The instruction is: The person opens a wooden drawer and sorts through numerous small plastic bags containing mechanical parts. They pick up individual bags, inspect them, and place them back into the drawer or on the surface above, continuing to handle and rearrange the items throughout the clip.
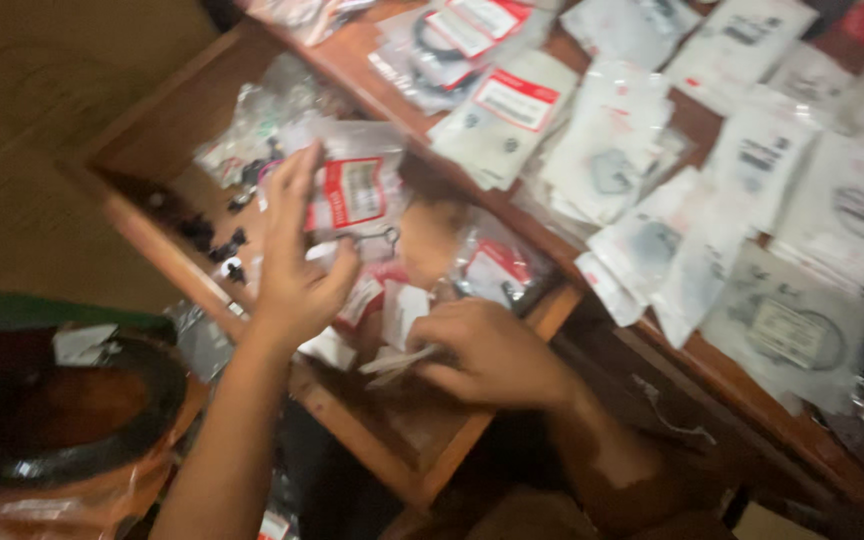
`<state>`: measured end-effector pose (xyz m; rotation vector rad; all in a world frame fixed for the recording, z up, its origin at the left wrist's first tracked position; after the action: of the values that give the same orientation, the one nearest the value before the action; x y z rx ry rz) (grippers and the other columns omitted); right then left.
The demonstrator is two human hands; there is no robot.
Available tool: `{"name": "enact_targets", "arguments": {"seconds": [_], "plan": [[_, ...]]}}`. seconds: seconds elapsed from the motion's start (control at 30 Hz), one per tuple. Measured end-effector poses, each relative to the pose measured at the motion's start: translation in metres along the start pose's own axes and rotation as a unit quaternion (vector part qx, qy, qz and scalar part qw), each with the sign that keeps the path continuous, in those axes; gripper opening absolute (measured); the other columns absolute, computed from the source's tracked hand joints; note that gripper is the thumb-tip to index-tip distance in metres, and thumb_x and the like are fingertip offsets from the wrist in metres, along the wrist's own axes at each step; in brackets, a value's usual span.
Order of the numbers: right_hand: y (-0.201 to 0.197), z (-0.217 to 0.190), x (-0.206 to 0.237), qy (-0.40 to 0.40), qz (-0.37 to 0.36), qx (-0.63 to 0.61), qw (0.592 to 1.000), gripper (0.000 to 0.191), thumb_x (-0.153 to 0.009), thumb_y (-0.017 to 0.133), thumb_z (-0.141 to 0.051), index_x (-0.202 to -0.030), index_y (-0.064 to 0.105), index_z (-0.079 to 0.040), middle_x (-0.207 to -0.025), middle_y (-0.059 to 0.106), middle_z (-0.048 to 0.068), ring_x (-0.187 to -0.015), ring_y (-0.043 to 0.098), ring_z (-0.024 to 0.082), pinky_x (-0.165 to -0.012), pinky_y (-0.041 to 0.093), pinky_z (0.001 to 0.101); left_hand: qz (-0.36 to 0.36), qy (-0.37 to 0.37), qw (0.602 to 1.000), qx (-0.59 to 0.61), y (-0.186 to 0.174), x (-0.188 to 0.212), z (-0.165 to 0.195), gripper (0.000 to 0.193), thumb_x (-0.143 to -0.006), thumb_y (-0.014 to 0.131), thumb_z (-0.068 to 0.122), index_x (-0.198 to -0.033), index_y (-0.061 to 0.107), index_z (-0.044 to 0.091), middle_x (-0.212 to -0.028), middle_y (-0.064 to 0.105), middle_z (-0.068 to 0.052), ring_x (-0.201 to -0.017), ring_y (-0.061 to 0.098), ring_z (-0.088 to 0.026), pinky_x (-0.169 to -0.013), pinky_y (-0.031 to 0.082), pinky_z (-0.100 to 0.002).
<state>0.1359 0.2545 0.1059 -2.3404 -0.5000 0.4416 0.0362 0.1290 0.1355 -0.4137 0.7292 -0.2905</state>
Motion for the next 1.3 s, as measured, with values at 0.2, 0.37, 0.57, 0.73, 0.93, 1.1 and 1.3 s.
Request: {"name": "enact_targets", "arguments": {"seconds": [0.2, 0.37, 0.57, 0.73, 0.93, 1.1, 1.3], "plan": [[-0.012, 0.002, 0.013, -0.01, 0.016, -0.013, 1.0, 0.017, -0.08, 0.074, -0.018, -0.092, 0.067, -0.008, -0.086, 0.068, 0.012, -0.088, 0.069, 0.034, -0.081, 0.052, 0.0439, 0.006, -0.022, 0.999, 0.024, 0.012, -0.003, 0.005, 0.086, -0.081, 0.059, -0.005, -0.163, 0.032, 0.0, -0.152, 0.041, -0.02, -0.144, 0.044, -0.029, -0.125, 0.036, -0.039], [-0.022, 0.005, 0.024, -0.017, 0.026, -0.013, 0.999, 0.015, -0.082, 0.073, -0.018, -0.092, 0.068, -0.009, -0.083, 0.068, 0.011, -0.087, 0.069, 0.033, -0.08, 0.051, 0.0447, 0.005, -0.039, 0.992, 0.122, 0.025, -0.01, 0.01, 0.085, -0.083, 0.05, -0.01, -0.164, 0.028, -0.003, -0.154, 0.036, -0.016, -0.145, 0.044, -0.024, -0.124, 0.038, -0.035], [-0.032, 0.008, 0.036, -0.036, 0.041, -0.013, 0.998, 0.017, -0.08, 0.072, -0.018, -0.094, 0.068, -0.01, -0.088, 0.069, 0.011, -0.09, 0.069, 0.034, -0.081, 0.051, 0.046, -0.007, -0.004, 0.996, 0.092, 0.039, -0.035, 0.04, 0.085, -0.081, 0.049, -0.012, -0.164, 0.032, -0.002, -0.155, 0.037, -0.015, -0.145, 0.044, -0.023, -0.123, 0.039, -0.032], [-0.028, 0.022, 0.043, -0.003, 0.004, 0.002, 1.0, 0.018, -0.084, 0.072, -0.024, -0.096, 0.067, -0.011, -0.089, 0.068, 0.012, -0.09, 0.068, 0.036, -0.079, 0.049, 0.0496, -0.044, 0.029, 0.993, 0.109, 0.063, -0.063, 0.083, 0.086, -0.079, 0.048, -0.011, -0.163, 0.032, 0.0, -0.153, 0.038, -0.014, -0.139, 0.046, -0.022, -0.116, 0.044, -0.031], [-0.032, 0.026, 0.044, -0.034, 0.003, -0.013, 0.999, 0.016, -0.088, 0.069, -0.024, -0.099, 0.064, -0.013, -0.092, 0.065, 0.012, -0.092, 0.066, 0.036, -0.082, 0.049, 0.0496, -0.07, 0.111, 0.988, 0.082, 0.096, -0.095, 0.125, 0.083, -0.08, 0.049, -0.009, -0.16, 0.032, 0.001, -0.155, 0.039, -0.015, -0.151, 0.042, -0.025, -0.127, 0.043, -0.035], [-0.034, 0.035, 0.042, -0.027, 0.005, -0.022, 0.999, 0.016, -0.087, 0.069, -0.024, -0.096, 0.063, -0.013, -0.09, 0.064, 0.012, -0.09, 0.064, 0.037, -0.08, 0.048, 0.0504, -0.081, 0.101, 0.985, 0.113, 0.108, -0.099, 0.119, 0.084, -0.079, 0.046, -0.01, -0.161, 0.031, 0.0, -0.157, 0.038, -0.016, -0.154, 0.04, -0.028, -0.133, 0.031, -0.037], [-0.038, 0.036, 0.042, -0.036, 0.017, -0.018, 0.999, 0.014, -0.088, 0.069, -0.025, -0.095, 0.064, -0.013, -0.09, 0.064, 0.011, -0.09, 0.065, 0.036, -0.081, 0.049, 0.0494, -0.064, 0.096, 0.98, 0.163, 0.108, -0.094, 0.104, 0.084, -0.074, 0.043, -0.009, -0.156, 0.025, -0.001, -0.161, 0.032, -0.019, -0.159, 0.037, -0.031, -0.13, 0.039, -0.042]]}}
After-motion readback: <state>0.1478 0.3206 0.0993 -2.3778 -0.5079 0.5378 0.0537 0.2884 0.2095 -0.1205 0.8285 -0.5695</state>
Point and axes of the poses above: each hand's wrist, its own x-axis away from the middle knuckle, its own y-axis out of the palm, z = x × y, the point moved 10 cm from there along -x, towards the middle knuckle
